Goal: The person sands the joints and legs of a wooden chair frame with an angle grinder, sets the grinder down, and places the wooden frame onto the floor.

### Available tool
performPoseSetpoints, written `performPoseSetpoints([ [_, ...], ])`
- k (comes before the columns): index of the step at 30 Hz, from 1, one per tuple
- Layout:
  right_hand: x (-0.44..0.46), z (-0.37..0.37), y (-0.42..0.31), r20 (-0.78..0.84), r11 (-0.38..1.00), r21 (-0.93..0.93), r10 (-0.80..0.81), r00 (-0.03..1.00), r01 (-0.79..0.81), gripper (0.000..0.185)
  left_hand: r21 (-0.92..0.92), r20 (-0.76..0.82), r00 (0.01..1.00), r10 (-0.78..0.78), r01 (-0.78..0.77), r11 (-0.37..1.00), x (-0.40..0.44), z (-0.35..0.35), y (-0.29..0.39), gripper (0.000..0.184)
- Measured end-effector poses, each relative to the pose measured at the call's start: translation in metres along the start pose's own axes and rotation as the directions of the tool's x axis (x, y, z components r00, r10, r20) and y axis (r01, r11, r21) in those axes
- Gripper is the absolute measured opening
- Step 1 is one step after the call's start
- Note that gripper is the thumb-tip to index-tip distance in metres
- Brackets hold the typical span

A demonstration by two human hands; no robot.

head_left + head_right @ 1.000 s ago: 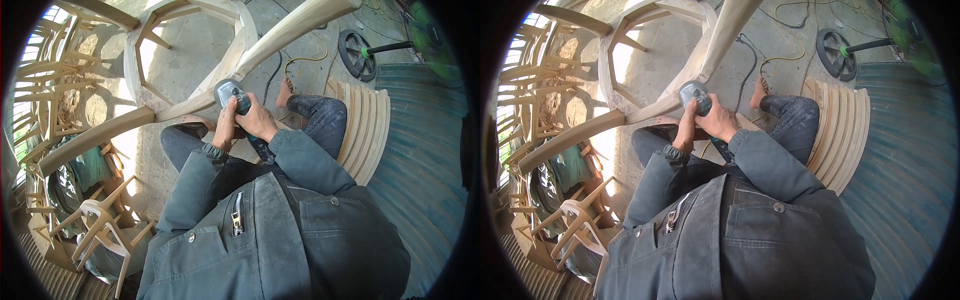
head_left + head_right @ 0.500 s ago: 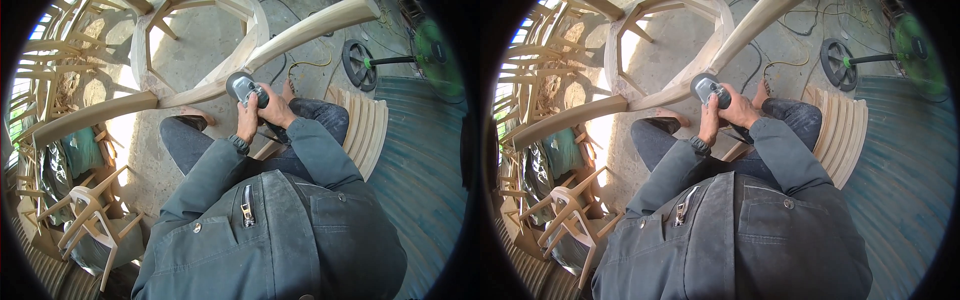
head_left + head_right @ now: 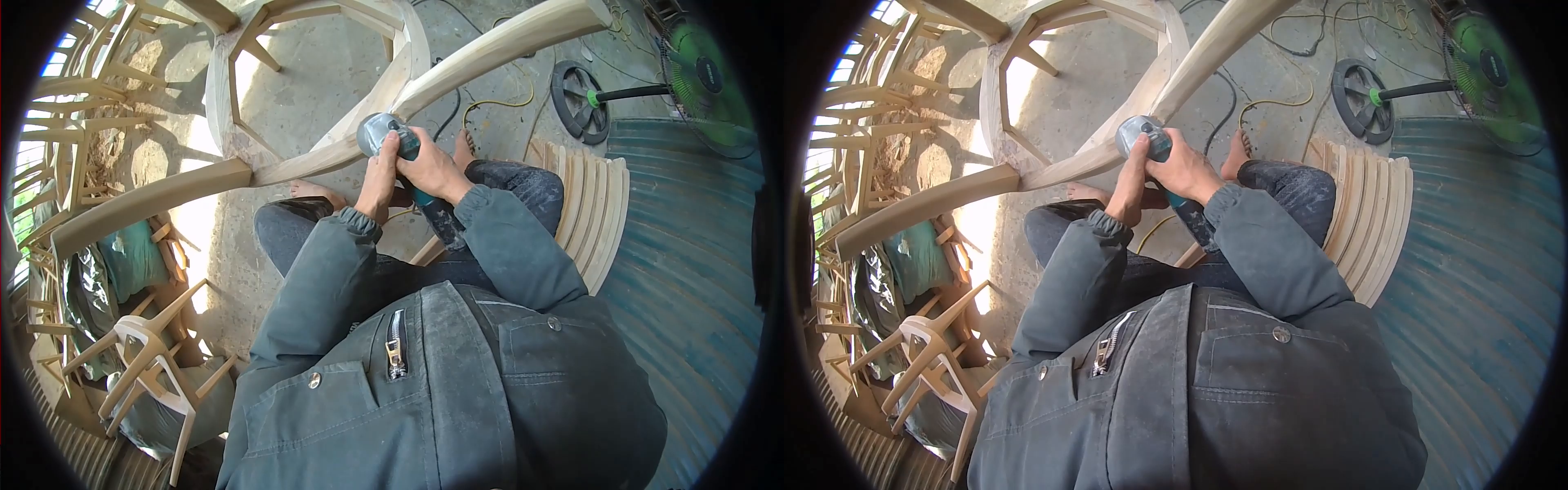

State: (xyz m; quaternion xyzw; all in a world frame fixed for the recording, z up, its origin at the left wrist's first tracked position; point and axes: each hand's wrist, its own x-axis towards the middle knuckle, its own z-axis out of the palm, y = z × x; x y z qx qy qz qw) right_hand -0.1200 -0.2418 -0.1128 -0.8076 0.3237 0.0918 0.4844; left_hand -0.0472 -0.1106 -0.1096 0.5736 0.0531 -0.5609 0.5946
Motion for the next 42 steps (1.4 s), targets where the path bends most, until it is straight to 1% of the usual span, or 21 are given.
performPoseSetpoints([
  [3,0.001,0.002,-0.025,0.086,0.99,-0.068,0.128,0.988,-0.123,0.098,0.013,-0.063,0.996,-0.063,0.064,0.998,-0.011,-0.008,0.01,0.096],
  [5,-0.003,0.024,-0.026,0.094,0.995,-0.073,0.079,0.992,-0.073,0.085,0.038,-0.062,0.998,-0.027,0.029,0.999,-0.03,-0.018,0.011,0.097],
  [7,-0.005,0.022,-0.024,0.079,0.995,-0.061,0.079,0.994,-0.074,0.085,0.036,-0.081,0.996,-0.029,0.032,0.999,-0.034,-0.009,0.015,0.097],
  [9,-0.002,0.011,-0.015,0.045,0.994,-0.068,0.091,0.995,-0.088,0.098,0.04,-0.07,0.992,-0.103,0.106,0.994,-0.022,-0.005,0.015,0.096],
  [10,0.001,0.007,-0.01,0.044,0.995,-0.031,0.095,0.994,-0.094,0.098,0.056,-0.056,0.994,-0.096,0.099,0.994,-0.018,-0.001,0.018,0.097],
  [13,-0.003,0.009,-0.013,0.028,0.993,-0.036,0.114,0.993,-0.113,0.098,0.061,-0.02,0.995,-0.099,0.1,0.993,-0.011,-0.007,0.012,0.097],
  [14,-0.009,0.015,-0.019,0.02,0.987,-0.05,0.155,0.988,-0.154,0.088,0.077,-0.022,0.998,-0.061,0.063,0.995,-0.012,-0.012,0.009,0.097],
  [15,-0.012,0.02,-0.018,-0.004,0.992,-0.027,0.124,0.992,-0.124,0.088,0.091,-0.022,0.999,-0.026,0.028,0.995,-0.017,-0.01,0.011,0.097],
  [17,-0.009,0.019,-0.011,0.04,0.995,-0.027,0.099,0.994,-0.098,0.087,0.095,-0.056,0.998,-0.04,0.045,0.994,-0.02,-0.007,0.011,0.097],
  [19,-0.016,0.016,-0.015,0.047,0.993,-0.004,0.118,0.992,-0.118,0.087,0.086,-0.08,0.989,-0.128,0.134,0.987,-0.02,-0.007,0.008,0.097],
  [21,-0.015,0.015,-0.023,0.044,0.993,0.012,0.116,0.992,-0.116,0.086,0.075,-0.099,0.988,-0.115,0.123,0.99,-0.026,-0.009,0.004,0.097],
  [23,-0.022,0.022,-0.031,0.14,0.99,-0.042,0.14,0.98,-0.136,0.097,0.017,-0.148,0.984,-0.1,0.104,0.994,-0.038,-0.016,-0.006,0.097],
  [25,-0.024,0.022,-0.031,0.159,0.993,-0.045,0.116,0.98,-0.11,0.097,0.012,-0.138,0.986,-0.094,0.097,0.995,-0.047,-0.013,-0.005,0.096],
  [27,-0.021,0.019,-0.02,0.155,0.998,-0.024,0.055,0.986,-0.052,0.097,-0.105,-0.165,0.982,-0.092,0.075,0.992,-0.038,-0.012,-0.021,0.092],
  [29,-0.024,0.006,-0.017,0.15,0.997,-0.039,0.074,0.986,-0.068,0.096,-0.082,-0.059,0.996,-0.066,0.061,0.995,-0.02,-0.01,-0.026,0.091],
  [31,-0.023,0.002,-0.005,0.022,0.997,0.004,0.076,0.997,-0.076,0.094,-0.023,0.003,0.997,-0.074,0.074,0.997,-0.02,0.005,-0.008,0.091],
  [32,-0.023,-0.002,-0.003,0.022,0.992,0.007,0.124,0.992,-0.124,0.093,-0.024,0.006,0.997,-0.08,0.08,0.997,-0.019,0.006,-0.009,0.091],
  [35,-0.021,0.002,0.009,0.009,0.995,0.045,0.086,0.996,-0.086,0.093,0.075,-0.046,0.996,-0.07,0.074,0.994,-0.013,0.011,-0.008,0.09],
  [37,-0.023,-0.004,0.009,0.035,0.994,0.071,0.077,0.996,-0.08,0.093,0.043,-0.021,1.0,-0.016,0.017,0.999,-0.012,0.013,-0.017,0.091],
  [39,-0.027,-0.012,0.011,0.079,0.999,0.014,0.032,0.996,-0.033,0.083,0.0,-0.064,0.998,0.003,-0.003,1.0,-0.01,0.021,-0.033,0.088],
  [42,-0.027,-0.014,0.024,0.155,1.0,0.011,-0.022,0.988,0.02,0.082,-0.156,-0.194,0.977,0.085,-0.116,0.981,-0.023,0.042,-0.043,0.079],
])
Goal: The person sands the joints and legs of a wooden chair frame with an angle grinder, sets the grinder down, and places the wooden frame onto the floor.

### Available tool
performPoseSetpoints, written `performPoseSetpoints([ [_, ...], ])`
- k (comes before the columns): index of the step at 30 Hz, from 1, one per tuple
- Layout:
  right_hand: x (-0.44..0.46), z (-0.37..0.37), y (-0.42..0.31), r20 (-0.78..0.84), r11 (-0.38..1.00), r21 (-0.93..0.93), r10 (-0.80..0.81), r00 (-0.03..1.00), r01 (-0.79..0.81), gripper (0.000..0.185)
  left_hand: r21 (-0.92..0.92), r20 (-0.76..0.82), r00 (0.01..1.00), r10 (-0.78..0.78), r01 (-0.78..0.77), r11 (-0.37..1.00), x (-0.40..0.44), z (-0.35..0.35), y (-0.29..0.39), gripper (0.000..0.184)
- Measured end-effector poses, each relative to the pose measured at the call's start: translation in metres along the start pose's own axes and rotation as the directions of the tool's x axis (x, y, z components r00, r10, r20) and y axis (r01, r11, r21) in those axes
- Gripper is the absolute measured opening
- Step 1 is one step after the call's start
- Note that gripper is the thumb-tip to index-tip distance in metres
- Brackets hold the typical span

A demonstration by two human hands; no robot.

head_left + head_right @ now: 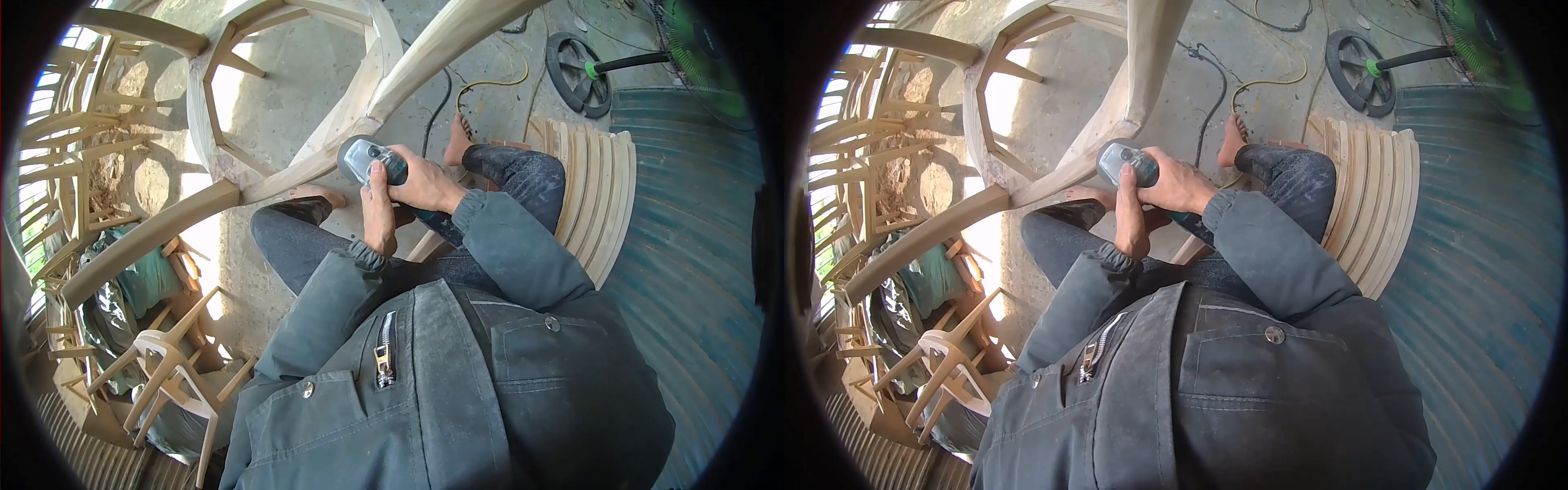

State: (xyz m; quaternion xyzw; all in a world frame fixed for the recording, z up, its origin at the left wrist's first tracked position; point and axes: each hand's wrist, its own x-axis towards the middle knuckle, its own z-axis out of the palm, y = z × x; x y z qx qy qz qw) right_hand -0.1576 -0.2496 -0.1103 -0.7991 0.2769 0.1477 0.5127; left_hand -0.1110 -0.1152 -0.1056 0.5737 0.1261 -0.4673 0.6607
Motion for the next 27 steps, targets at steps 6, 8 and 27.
performPoseSetpoints([
  [6,0.005,-0.012,0.024,-0.066,0.992,0.104,-0.07,0.995,0.076,0.09,0.06,0.042,0.999,0.019,-0.021,0.998,0.02,0.01,-0.009,0.072],
  [8,0.004,-0.017,0.024,-0.084,0.99,0.091,-0.096,0.992,0.104,0.081,0.075,0.046,0.998,0.039,-0.042,0.996,0.025,0.012,-0.016,0.068],
  [27,-0.025,-0.033,0.008,0.069,0.932,0.351,-0.12,0.99,0.089,0.102,0.651,-0.171,0.137,0.976,-0.728,0.216,-0.087,-0.272,0.262,0.045],
])
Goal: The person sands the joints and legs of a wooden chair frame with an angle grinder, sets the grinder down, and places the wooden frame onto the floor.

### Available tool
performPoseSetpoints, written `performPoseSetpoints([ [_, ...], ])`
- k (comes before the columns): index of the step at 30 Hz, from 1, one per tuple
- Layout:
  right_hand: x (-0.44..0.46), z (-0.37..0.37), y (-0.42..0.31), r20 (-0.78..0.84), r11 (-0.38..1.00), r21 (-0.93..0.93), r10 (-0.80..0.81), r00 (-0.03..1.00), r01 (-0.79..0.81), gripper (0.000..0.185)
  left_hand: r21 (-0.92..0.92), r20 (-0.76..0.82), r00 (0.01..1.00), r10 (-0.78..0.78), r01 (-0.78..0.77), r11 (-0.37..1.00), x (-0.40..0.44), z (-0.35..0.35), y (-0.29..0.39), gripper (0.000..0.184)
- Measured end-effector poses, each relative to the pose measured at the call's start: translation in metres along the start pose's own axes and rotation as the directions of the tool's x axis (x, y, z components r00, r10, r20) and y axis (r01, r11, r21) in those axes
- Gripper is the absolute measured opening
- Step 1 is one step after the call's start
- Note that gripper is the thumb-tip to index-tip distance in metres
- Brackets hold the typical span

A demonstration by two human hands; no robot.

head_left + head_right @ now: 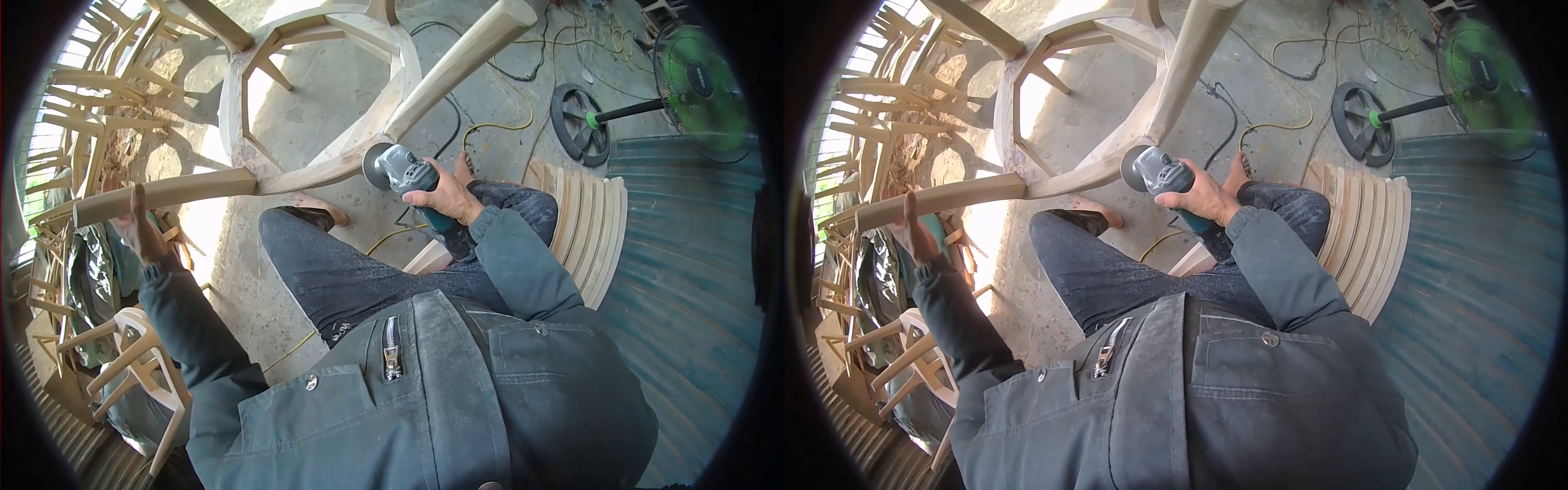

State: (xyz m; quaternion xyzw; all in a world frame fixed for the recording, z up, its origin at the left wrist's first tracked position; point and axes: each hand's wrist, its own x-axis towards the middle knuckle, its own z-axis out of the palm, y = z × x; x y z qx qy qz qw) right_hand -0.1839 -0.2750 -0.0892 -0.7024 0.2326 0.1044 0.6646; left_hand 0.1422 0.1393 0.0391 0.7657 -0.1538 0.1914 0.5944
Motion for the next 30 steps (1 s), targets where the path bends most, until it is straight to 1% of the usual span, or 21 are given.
performPoseSetpoints([
  [1,-0.003,0.003,0.002,-0.025,0.999,-0.003,-0.034,0.999,0.033,0.103,-0.01,-0.018,1.0,-0.002,0.002,1.0,0.012,0.004,-0.006,0.045],
  [2,-0.007,0.006,0.004,-0.049,0.998,-0.005,-0.062,0.997,0.062,0.104,-0.254,0.068,0.994,-0.089,0.104,0.962,0.02,0.008,-0.012,0.034],
  [3,-0.011,0.008,0.003,-0.049,0.997,0.02,-0.07,0.996,0.071,0.105,-0.472,0.174,0.974,-0.148,0.215,0.855,0.024,0.009,-0.019,0.023],
  [4,-0.016,0.009,0.001,-0.047,0.997,0.008,-0.07,0.996,0.07,0.105,-0.479,0.165,0.974,-0.153,0.215,0.851,0.023,0.008,-0.027,0.023],
  [6,-0.03,0.01,-0.001,-0.16,0.997,-0.013,-0.08,0.984,0.079,0.107,-0.611,0.142,0.966,-0.217,0.258,0.748,0.014,0.008,-0.032,0.017],
  [7,-0.035,0.006,-0.004,-0.169,0.998,-0.045,-0.058,0.984,0.051,0.112,-0.596,0.076,0.977,-0.199,0.205,0.777,0.007,0.012,-0.029,0.021],
  [8,-0.035,0.002,-0.003,-0.157,0.997,-0.055,-0.068,0.985,0.06,0.112,-0.596,0.058,0.979,-0.197,0.193,0.779,-0.001,0.009,-0.025,0.021],
  [10,-0.032,-0.008,0.014,-0.149,0.995,-0.053,-0.097,0.984,0.09,0.117,-0.57,-0.061,0.969,-0.241,0.164,0.805,-0.013,0.008,-0.018,0.02],
  [11,-0.023,-0.018,0.056,-0.271,0.97,-0.164,-0.221,0.937,0.181,0.112,-0.566,-0.154,0.961,-0.231,0.106,0.818,-0.024,0.013,-0.002,0.02],
  [12,-0.024,-0.02,0.057,-0.281,0.97,-0.16,-0.224,0.933,0.185,0.112,-0.561,-0.2,0.944,-0.262,0.109,0.821,-0.031,0.014,0.002,0.019],
  [14,-0.022,-0.025,0.059,-0.285,0.978,0.093,-0.153,0.946,0.186,0.103,-0.52,-0.252,0.941,-0.228,0.067,0.852,-0.043,0.01,0.0,0.018],
  [15,-0.02,-0.027,0.052,-0.285,0.978,0.098,-0.15,0.947,0.184,0.103,-0.516,-0.249,0.942,-0.227,0.07,0.853,-0.051,0.015,0.008,0.018],
  [17,-0.011,-0.033,0.031,-0.264,0.961,0.272,0.027,0.964,0.047,0.083,-0.424,-0.311,0.919,-0.243,0.095,0.901,-0.077,0.039,0.039,0.017],
  [18,-0.001,-0.032,0.032,-0.265,0.96,0.275,0.032,0.964,0.044,0.083,-0.422,-0.307,0.92,-0.244,0.098,0.901,-0.088,0.051,0.052,0.017],
  [20,0.026,-0.027,0.037,-0.342,0.876,0.476,0.103,0.934,0.078,0.065,-0.341,-0.388,0.891,-0.235,0.098,0.935,-0.097,0.072,0.072,0.017],
  [21,0.036,-0.024,0.042,-0.358,0.821,0.565,0.149,0.922,0.086,0.058,-0.348,-0.379,0.903,-0.203,0.064,0.935,-0.098,0.072,0.069,0.018],
  [22,0.042,-0.018,0.04,-0.342,0.727,0.679,0.187,0.921,0.104,0.062,-0.385,-0.356,0.907,-0.223,0.075,0.92,-0.098,0.072,0.07,0.018],
  [24,0.051,-0.011,0.037,-0.284,0.597,0.8,0.276,0.918,0.068,0.065,-0.376,-0.325,0.907,-0.269,0.137,0.916,-0.099,0.07,0.077,0.019],
  [26,0.058,-0.003,0.047,-0.318,0.601,0.795,0.294,0.901,0.084,0.066,-0.39,-0.286,0.921,-0.266,0.141,0.91,-0.113,0.079,0.088,0.021],
  [28,0.065,0.004,0.056,-0.355,0.613,0.784,0.31,0.882,0.1,0.068,-0.347,-0.28,0.934,-0.223,0.118,0.93,-0.133,0.1,0.103,0.02],
  [30,0.065,0.008,0.068,-0.431,0.624,0.762,0.286,0.856,0.174,0.069,-0.394,-0.281,0.925,-0.257,0.133,0.91,-0.145,0.11,0.107,0.019],
])
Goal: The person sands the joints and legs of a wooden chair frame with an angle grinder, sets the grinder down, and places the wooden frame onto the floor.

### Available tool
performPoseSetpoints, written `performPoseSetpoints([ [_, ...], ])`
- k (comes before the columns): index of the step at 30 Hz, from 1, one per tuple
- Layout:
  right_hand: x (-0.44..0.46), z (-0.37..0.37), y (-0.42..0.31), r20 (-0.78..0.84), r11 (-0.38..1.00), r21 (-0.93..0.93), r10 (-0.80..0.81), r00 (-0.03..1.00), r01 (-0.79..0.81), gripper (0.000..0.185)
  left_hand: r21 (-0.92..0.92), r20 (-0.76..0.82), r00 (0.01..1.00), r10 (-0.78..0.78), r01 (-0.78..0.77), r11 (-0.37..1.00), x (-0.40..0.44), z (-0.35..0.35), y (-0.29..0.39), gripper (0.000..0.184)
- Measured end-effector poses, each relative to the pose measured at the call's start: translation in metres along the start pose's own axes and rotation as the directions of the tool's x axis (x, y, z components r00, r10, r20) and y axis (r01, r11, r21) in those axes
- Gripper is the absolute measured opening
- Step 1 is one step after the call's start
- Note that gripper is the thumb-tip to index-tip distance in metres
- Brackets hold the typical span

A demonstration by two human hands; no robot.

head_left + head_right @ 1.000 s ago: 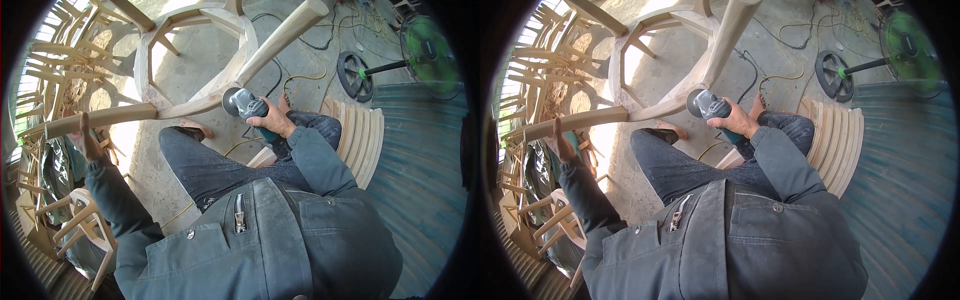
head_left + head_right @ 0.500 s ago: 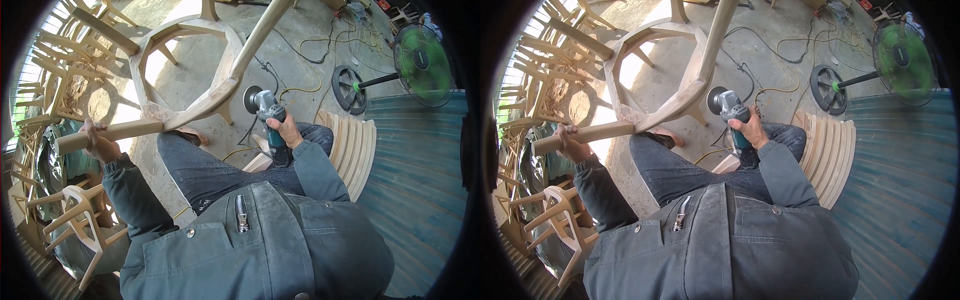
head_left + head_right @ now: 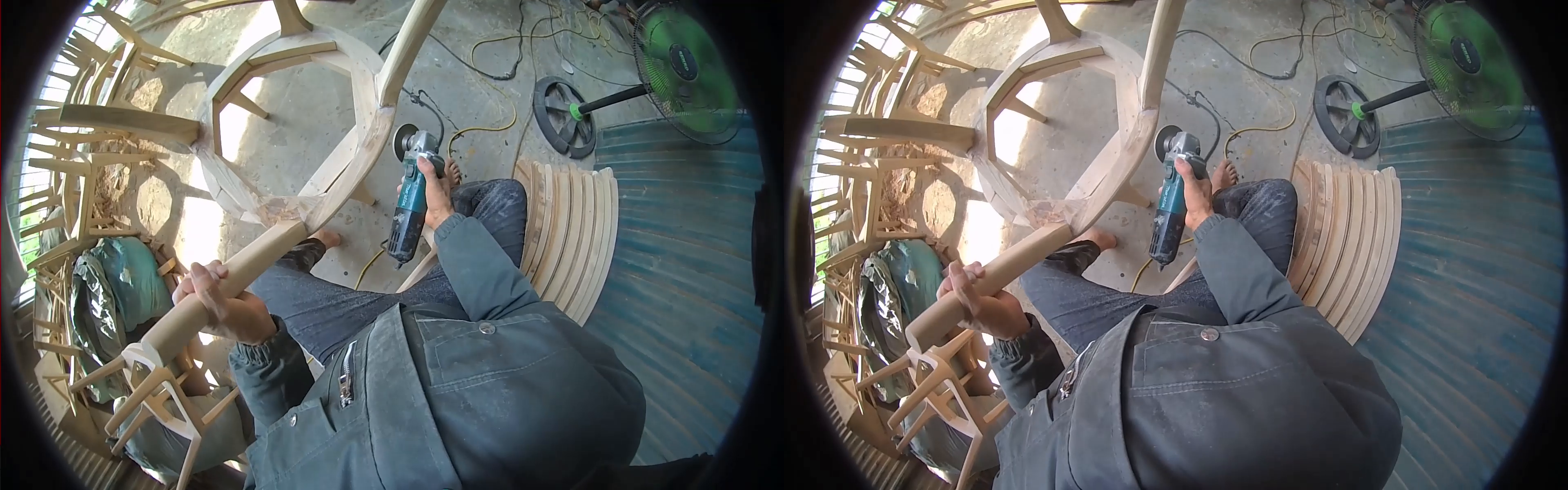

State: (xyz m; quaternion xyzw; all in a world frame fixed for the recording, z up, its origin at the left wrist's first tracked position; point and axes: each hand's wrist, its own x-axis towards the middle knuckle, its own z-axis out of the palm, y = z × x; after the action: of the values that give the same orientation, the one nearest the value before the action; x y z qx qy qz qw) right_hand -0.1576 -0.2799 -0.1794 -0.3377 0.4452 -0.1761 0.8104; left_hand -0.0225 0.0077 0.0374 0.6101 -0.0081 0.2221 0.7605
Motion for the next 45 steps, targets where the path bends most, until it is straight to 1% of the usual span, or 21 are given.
performPoseSetpoints([
  [2,0.01,-0.012,0.005,-0.015,0.997,0.059,0.06,0.998,-0.059,0.069,0.044,0.039,0.999,0.02,-0.022,0.999,0.001,-0.007,-0.009,0.019],
  [4,0.009,-0.014,-0.001,0.042,0.982,0.107,0.152,0.987,-0.156,0.069,0.065,0.074,0.993,0.093,-0.098,0.993,0.003,-0.013,-0.015,0.019],
  [6,0.016,-0.012,-0.004,0.038,0.983,0.098,0.154,0.987,-0.157,0.072,0.079,0.082,0.99,0.117,-0.123,0.989,0.004,-0.016,-0.018,0.019],
  [9,0.022,-0.002,-0.018,0.063,0.997,-0.009,0.072,0.995,-0.072,0.075,0.045,0.084,0.991,0.101,-0.105,0.993,0.005,-0.015,-0.017,0.021],
  [13,0.035,0.003,-0.029,0.119,0.996,-0.025,0.083,0.989,-0.081,0.081,0.002,0.098,0.992,0.083,-0.083,0.997,0.003,-0.013,-0.015,0.024],
  [15,0.037,0.006,-0.031,0.125,0.997,-0.04,0.069,0.99,-0.064,0.08,-0.014,0.074,0.995,0.071,-0.07,0.997,0.003,-0.011,-0.013,0.024],
  [17,0.034,0.007,-0.032,0.131,0.997,-0.06,0.056,0.99,-0.049,0.079,-0.031,0.114,0.99,0.087,-0.084,0.996,0.003,-0.013,-0.014,0.024],
  [22,0.009,0.008,-0.034,0.227,0.986,-0.16,0.087,0.97,-0.051,0.074,-0.024,0.138,0.985,0.105,-0.103,0.994,0.007,-0.017,-0.019,0.021],
  [24,0.012,0.005,-0.031,0.229,0.988,-0.145,0.094,0.969,-0.061,0.075,-0.025,0.118,0.987,0.105,-0.103,0.994,0.007,-0.017,-0.018,0.021],
  [26,0.015,0.006,-0.031,0.097,0.991,-0.083,0.11,0.989,-0.102,0.077,-0.049,0.159,0.98,0.121,-0.115,0.992,0.005,-0.014,-0.015,0.02],
  [27,0.02,0.006,-0.031,0.123,0.994,-0.08,0.089,0.988,-0.08,0.078,-0.094,0.234,0.961,0.146,-0.127,0.987,0.015,-0.032,-0.03,0.02],
  [28,0.02,0.005,-0.031,0.143,0.993,-0.091,0.089,0.986,-0.077,0.078,-0.094,0.215,0.964,0.159,-0.142,0.985,0.011,-0.033,-0.034,0.02],
  [30,0.015,0.007,-0.034,0.189,0.983,-0.175,0.089,0.978,-0.056,0.079,-0.051,0.234,0.951,0.201,-0.194,0.98,0.005,-0.028,-0.045,0.019],
  [32,-0.002,0.01,-0.035,0.239,0.977,-0.209,0.099,0.966,-0.048,0.077,0.019,0.27,0.95,0.159,-0.17,0.985,0.002,-0.032,-0.053,0.02],
  [34,-0.017,0.009,-0.032,0.254,0.983,-0.185,0.07,0.965,-0.023,0.074,0.056,0.354,0.931,0.092,-0.119,0.991,0.011,-0.028,-0.034,0.02],
  [36,-0.034,0.005,-0.035,0.245,0.985,-0.168,0.075,0.967,-0.034,0.071,0.143,0.348,0.935,0.06,-0.116,0.983,0.029,-0.021,-0.018,0.019],
  [38,-0.052,0.001,-0.046,0.183,0.997,-0.077,-0.013,0.983,0.028,0.068,0.192,0.385,0.921,0.052,-0.136,0.972,0.068,-0.012,0.0,0.018],
  [40,-0.066,-0.008,-0.057,0.183,0.995,-0.046,-0.08,0.98,0.09,0.066,0.242,0.431,0.902,0.025,-0.143,0.96,0.104,0.007,0.023,0.019],
  [42,-0.074,-0.02,-0.069,0.175,0.972,-0.014,-0.229,0.958,0.235,0.066,0.274,0.487,0.872,0.049,-0.206,0.939,0.131,0.036,0.05,0.022],
  [44,-0.074,-0.038,-0.074,0.174,0.975,0.017,-0.222,0.959,0.222,0.063,0.227,0.555,0.828,0.076,-0.238,0.944,0.15,0.066,0.073,0.025],
  [45,-0.082,-0.039,-0.082,0.149,0.963,0.009,-0.268,0.952,0.27,0.063,0.266,0.579,0.811,0.081,-0.282,0.922,0.162,0.079,0.081,0.028],
])
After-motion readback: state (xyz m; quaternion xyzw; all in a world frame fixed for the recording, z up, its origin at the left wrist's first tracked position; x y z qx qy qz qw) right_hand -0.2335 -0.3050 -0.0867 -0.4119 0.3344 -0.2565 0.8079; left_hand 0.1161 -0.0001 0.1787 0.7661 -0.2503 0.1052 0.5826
